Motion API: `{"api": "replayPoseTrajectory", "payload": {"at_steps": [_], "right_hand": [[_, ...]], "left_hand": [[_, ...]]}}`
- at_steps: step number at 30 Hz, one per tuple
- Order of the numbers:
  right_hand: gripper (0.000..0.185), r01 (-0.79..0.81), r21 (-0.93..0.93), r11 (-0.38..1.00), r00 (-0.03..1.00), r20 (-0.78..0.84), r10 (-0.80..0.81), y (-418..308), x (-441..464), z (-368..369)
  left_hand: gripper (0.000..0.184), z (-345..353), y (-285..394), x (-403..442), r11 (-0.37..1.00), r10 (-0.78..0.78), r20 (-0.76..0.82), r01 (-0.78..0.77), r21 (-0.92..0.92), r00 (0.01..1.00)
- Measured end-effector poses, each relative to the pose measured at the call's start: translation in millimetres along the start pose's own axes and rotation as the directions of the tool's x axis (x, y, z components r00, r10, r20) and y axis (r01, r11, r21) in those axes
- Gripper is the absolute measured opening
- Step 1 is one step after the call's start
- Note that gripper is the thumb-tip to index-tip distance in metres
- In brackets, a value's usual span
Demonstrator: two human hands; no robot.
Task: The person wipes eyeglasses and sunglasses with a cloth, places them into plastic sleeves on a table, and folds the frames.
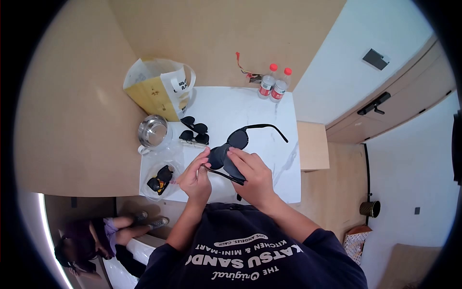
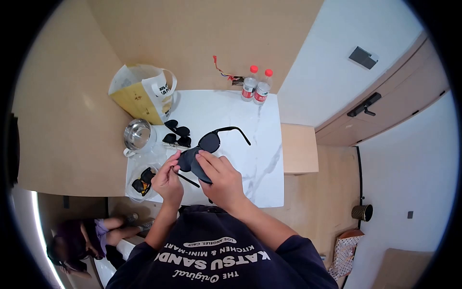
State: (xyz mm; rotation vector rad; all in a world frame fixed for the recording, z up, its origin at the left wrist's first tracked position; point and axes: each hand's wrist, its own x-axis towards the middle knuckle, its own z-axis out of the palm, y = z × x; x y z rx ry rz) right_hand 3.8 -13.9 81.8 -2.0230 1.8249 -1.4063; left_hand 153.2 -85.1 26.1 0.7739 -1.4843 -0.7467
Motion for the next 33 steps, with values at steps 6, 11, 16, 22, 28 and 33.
{"api": "replayPoseTrajectory", "payload": {"at_steps": [6,11,16,22,28,33], "right_hand": [[0.055,0.029,0.077,0.997,0.992,0.123,-0.038,-14,-10,3],[0.051,0.002,0.070,0.998,0.998,-0.060,0.003,-3,-4,3],[0.053,0.029,0.089,0.996,0.996,0.078,-0.036,-12,-4,1],[0.057,0.012,0.163,0.987,0.999,-0.041,-0.005,5,-10,-3],[0.051,-0.033,0.095,0.995,0.961,-0.270,0.058,25,-3,-15],[0.051,0.001,0.005,1.000,0.949,-0.314,0.001,29,10,-22]], "left_hand": [[0.014,-1,-8,0,0.997,0.071,-0.006,-0.071,0.013,0.997],[0.013,2,0,-3,0.997,0.082,0.033,-0.082,-0.006,0.996],[0.013,4,1,1,0.996,-0.085,-0.036,0.084,-0.026,0.996],[0.025,-6,-17,5,0.632,-0.636,0.022,0.537,-0.558,0.772],[0.028,-8,-15,4,0.268,-0.847,0.165,0.675,-0.688,0.505],[0.029,-1,-1,2,0.227,-0.828,0.271,0.735,-0.638,0.491]]}}
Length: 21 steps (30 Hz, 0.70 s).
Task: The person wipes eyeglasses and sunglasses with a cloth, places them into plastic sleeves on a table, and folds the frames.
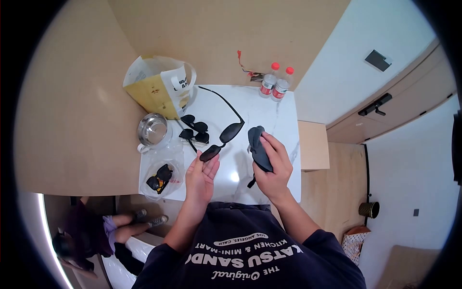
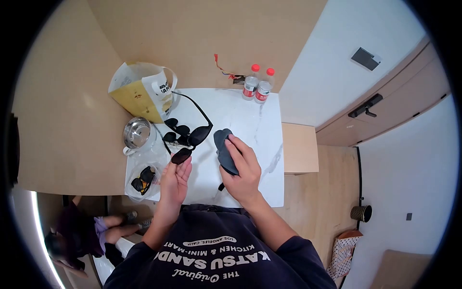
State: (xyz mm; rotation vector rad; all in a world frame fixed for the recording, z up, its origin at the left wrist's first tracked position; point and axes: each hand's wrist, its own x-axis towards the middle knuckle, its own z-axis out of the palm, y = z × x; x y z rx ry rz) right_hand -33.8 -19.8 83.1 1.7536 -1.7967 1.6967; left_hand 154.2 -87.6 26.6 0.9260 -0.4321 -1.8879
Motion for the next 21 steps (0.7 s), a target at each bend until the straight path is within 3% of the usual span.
{"api": "replayPoseTrajectory", "payload": {"at_steps": [6,10,17,21], "right_hand": [[0.057,0.149,-0.102,0.984,0.983,0.122,-0.136,-3,4,18],[0.060,0.167,-0.034,0.985,0.961,0.231,-0.155,-11,-12,28],[0.059,0.105,-0.153,0.983,0.994,0.037,-0.100,5,12,19],[0.060,0.164,-0.090,0.982,0.964,0.226,-0.140,-7,-1,20]], "left_hand": [[0.034,3,-4,-3,0.996,-0.079,0.028,0.078,0.043,0.996],[0.036,-8,-7,2,0.997,-0.070,0.064,0.068,0.041,0.995],[0.038,2,-2,-9,0.996,-0.049,0.043,0.046,0.079,0.998],[0.039,3,-6,-7,0.998,-0.042,0.046,0.040,0.058,0.998]]}}
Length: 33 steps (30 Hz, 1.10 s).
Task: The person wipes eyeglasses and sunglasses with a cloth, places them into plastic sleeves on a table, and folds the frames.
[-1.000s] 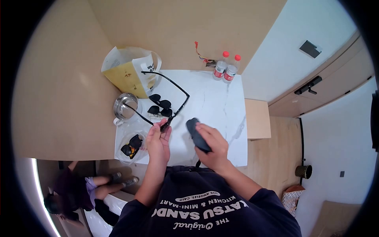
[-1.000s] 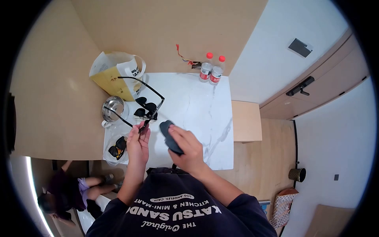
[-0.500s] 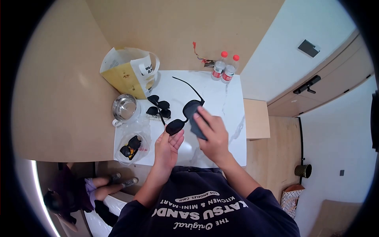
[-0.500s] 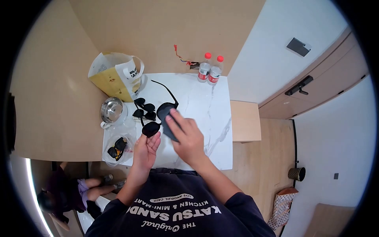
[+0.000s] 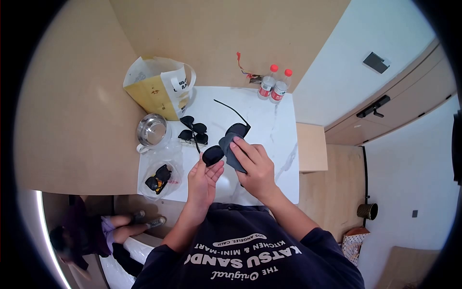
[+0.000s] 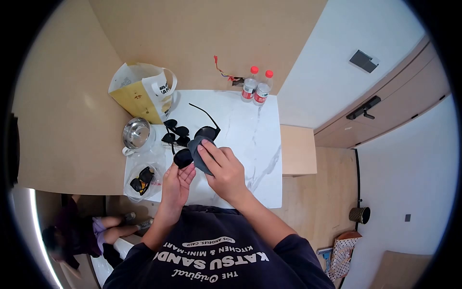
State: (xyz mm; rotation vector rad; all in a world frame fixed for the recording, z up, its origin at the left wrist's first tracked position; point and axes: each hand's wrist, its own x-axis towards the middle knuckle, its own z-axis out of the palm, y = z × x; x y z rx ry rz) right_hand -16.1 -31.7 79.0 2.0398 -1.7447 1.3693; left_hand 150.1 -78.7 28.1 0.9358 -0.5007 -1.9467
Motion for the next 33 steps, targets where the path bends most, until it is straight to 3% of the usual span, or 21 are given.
{"api": "replayPoseTrajectory", "payload": {"at_steps": [5,13,17,19,25,31,33], "right_hand": [[0.057,-0.092,-0.056,0.994,0.980,-0.181,0.080,24,17,-7],[0.058,0.020,-0.002,1.000,1.000,-0.016,-0.020,6,4,0],[0.057,-0.088,-0.062,0.994,0.978,-0.195,0.075,26,23,-10],[0.059,-0.081,-0.076,0.994,0.980,-0.190,0.065,24,25,-13],[0.058,0.040,0.019,0.999,0.999,0.007,-0.040,6,9,-1],[0.057,-0.102,-0.091,0.991,0.977,-0.197,0.082,26,25,-14],[0.057,-0.066,-0.057,0.996,0.990,-0.129,0.058,20,20,-13]], "left_hand": [[0.039,0,4,-4,1.000,-0.008,0.027,0.008,0.015,1.000],[0.036,-3,-4,3,0.999,-0.030,0.032,0.031,-0.038,0.999],[0.035,0,0,-1,0.998,-0.049,0.038,0.050,-0.031,0.998],[0.036,1,-1,-2,0.999,-0.034,0.041,0.034,-0.021,0.999],[0.038,4,-3,2,1.000,0.016,0.026,-0.016,0.009,1.000],[0.041,9,3,-6,0.999,0.004,0.016,-0.004,0.042,1.000],[0.041,9,2,-5,1.000,-0.006,0.022,0.005,0.020,1.000]]}}
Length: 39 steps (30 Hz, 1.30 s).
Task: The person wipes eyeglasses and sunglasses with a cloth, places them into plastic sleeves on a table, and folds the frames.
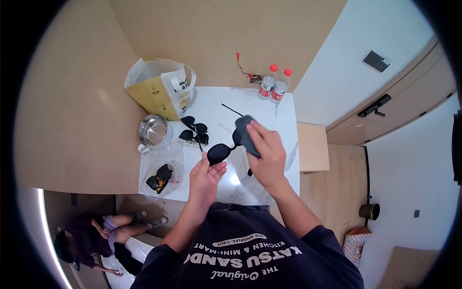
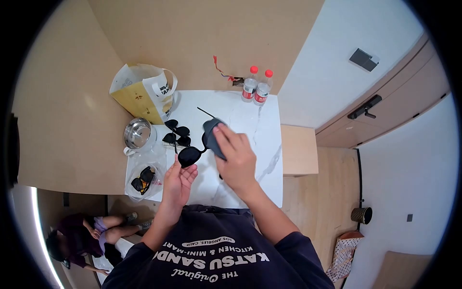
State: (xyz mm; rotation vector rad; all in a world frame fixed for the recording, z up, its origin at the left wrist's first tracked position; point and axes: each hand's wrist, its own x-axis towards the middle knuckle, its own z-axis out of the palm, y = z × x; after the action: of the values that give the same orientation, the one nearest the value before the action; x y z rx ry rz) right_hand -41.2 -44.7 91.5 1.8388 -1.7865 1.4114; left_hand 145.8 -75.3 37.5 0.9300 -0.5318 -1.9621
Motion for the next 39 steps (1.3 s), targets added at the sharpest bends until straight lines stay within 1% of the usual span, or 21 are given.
{"api": "replayPoseTrajectory", "payload": {"at_steps": [2,4,10,11,15,16,18,21,24,26,27,28,30,31,34,35,37,38,39], "right_hand": [[0.058,0.033,0.051,0.998,0.997,0.073,-0.037,-9,-10,3],[0.057,0.040,0.062,0.997,0.991,0.126,-0.048,-13,-17,7],[0.057,-0.022,-0.022,0.999,1.000,-0.009,0.022,6,-6,3],[0.056,-0.027,-0.026,0.999,1.000,-0.010,0.027,6,-7,2],[0.059,0.078,0.049,0.996,0.990,0.117,-0.084,-8,-19,6],[0.059,0.075,0.053,0.996,0.986,0.143,-0.082,-11,-22,7],[0.059,0.056,0.068,0.996,0.994,0.092,-0.063,-10,-20,7],[0.060,0.001,0.038,0.999,1.000,-0.023,0.000,-8,-14,4],[0.061,0.087,0.103,0.991,0.994,0.051,-0.092,-19,-20,5],[0.060,0.123,0.145,0.982,0.978,0.153,-0.145,-31,-29,10],[0.058,0.123,0.153,0.981,0.971,0.187,-0.151,-35,-34,13],[0.057,0.123,0.164,0.979,0.962,0.221,-0.158,-37,-37,16],[0.056,0.115,0.122,0.986,0.970,0.200,-0.138,-31,-32,15],[0.056,0.109,0.103,0.989,0.973,0.191,-0.127,-28,-30,15],[0.056,0.049,0.043,0.998,0.991,0.125,-0.054,-18,-24,17],[0.057,0.091,0.052,0.994,0.989,0.108,-0.096,-16,-26,21],[0.057,0.134,0.098,0.986,0.971,0.184,-0.150,-29,-29,19],[0.057,0.154,0.121,0.981,0.959,0.220,-0.177,-34,-31,18],[0.058,0.179,0.129,0.975,0.947,0.244,-0.206,-33,-33,18]], "left_hand": [[0.041,-1,-2,2,1.000,-0.012,0.001,0.012,-0.024,1.000],[0.042,0,-2,3,0.999,-0.019,0.003,0.019,-0.039,1.000],[0.040,-3,1,1,0.998,-0.028,0.009,0.028,-0.059,1.000],[0.040,-2,2,1,0.997,-0.027,0.011,0.028,-0.066,1.000],[0.039,-4,-1,4,0.994,-0.042,0.012,0.043,-0.105,0.999],[0.039,-5,-1,5,0.992,-0.046,0.006,0.046,-0.115,0.999],[0.039,-5,-1,6,0.991,-0.051,-0.001,0.050,-0.122,0.999],[0.038,-5,1,5,0.992,-0.053,-0.004,0.052,-0.117,0.999],[0.036,3,2,2,0.992,-0.052,-0.003,0.051,-0.112,0.999],[0.035,18,3,-1,0.992,-0.053,-0.012,0.051,-0.112,0.999],[0.035,-4,-3,7,0.985,-0.044,0.163,0.070,-0.157,0.986],[0.035,-18,-13,13,0.986,-0.051,0.160,0.076,-0.151,0.986],[0.036,-8,-5,9,0.987,-0.061,0.146,0.081,-0.140,0.987],[0.038,-2,1,4,0.986,-0.092,0.111,0.106,-0.129,0.990],[0.039,14,12,-5,0.990,-0.121,0.035,0.123,-0.067,0.992],[0.040,12,9,-5,0.990,-0.119,0.031,0.120,-0.068,0.992],[0.040,-9,-9,6,0.991,-0.074,0.099,0.084,-0.107,0.992],[0.040,-6,-7,7,0.990,-0.050,0.133,0.067,-0.128,0.990],[0.035,-4,-5,4,0.993,-0.057,0.081,0.065,-0.096,0.995]]}}
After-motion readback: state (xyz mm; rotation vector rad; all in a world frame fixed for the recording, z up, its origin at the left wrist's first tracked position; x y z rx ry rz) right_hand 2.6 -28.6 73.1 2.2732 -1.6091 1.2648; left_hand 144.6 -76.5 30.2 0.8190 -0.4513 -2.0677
